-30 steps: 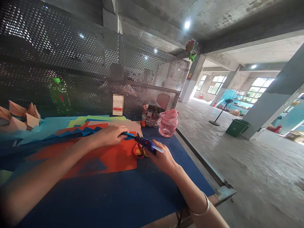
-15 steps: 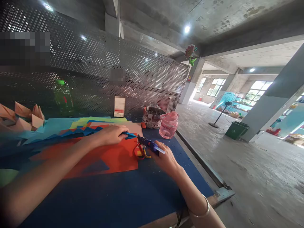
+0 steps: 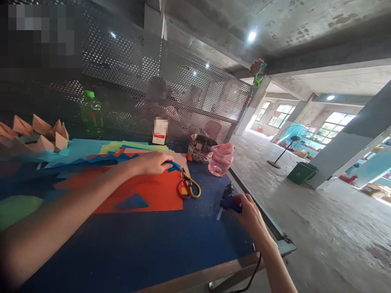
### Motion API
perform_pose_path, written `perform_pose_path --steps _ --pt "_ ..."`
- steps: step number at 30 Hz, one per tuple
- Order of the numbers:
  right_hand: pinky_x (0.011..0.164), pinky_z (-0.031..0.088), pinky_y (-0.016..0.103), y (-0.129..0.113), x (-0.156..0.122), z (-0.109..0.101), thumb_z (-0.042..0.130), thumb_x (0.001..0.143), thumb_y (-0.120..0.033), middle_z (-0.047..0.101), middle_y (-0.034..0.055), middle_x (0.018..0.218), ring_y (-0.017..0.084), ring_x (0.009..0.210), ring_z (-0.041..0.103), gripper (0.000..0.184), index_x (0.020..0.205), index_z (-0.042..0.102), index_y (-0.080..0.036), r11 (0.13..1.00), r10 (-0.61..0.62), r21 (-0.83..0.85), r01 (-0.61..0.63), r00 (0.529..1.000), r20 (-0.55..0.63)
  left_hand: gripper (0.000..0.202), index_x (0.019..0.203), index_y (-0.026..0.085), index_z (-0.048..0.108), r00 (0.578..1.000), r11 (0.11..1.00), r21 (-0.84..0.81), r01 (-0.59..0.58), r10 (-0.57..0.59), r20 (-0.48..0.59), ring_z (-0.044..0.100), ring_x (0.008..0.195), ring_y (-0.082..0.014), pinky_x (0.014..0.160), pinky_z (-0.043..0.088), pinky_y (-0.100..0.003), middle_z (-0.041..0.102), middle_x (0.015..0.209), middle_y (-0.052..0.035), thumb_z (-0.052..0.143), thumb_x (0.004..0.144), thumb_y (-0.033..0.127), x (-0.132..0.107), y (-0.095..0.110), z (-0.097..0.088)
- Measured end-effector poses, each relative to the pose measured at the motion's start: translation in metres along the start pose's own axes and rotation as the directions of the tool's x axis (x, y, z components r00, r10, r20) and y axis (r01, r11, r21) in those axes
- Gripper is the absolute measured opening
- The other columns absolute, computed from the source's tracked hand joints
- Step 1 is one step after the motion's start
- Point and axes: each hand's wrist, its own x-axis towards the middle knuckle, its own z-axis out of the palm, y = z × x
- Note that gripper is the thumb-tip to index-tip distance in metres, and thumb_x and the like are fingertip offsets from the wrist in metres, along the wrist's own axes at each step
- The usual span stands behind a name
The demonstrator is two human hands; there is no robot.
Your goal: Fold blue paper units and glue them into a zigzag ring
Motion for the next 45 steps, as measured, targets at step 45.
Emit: perform_pose_path --steps 45 --pt "0.063 0.045 0.025 -0.154 0.074 0.015 0.063 0.076 -0.033 0.063 0.0020 0.078 0.013 0.067 0.055 0.020 0.087 0.059 -0.017 0.685 -0.095 0.694 0.222 0.971 -0.217 0.026 0.090 0.020 0.068 0.999 0.999 -0.008 -0.043 0.043 -0.001 0.063 0.084 -0.0236 0.062 0.040 -0.028 0.071 0.095 -0.0097 0.045 0.083 0.029 0.004 -0.011 0.005"
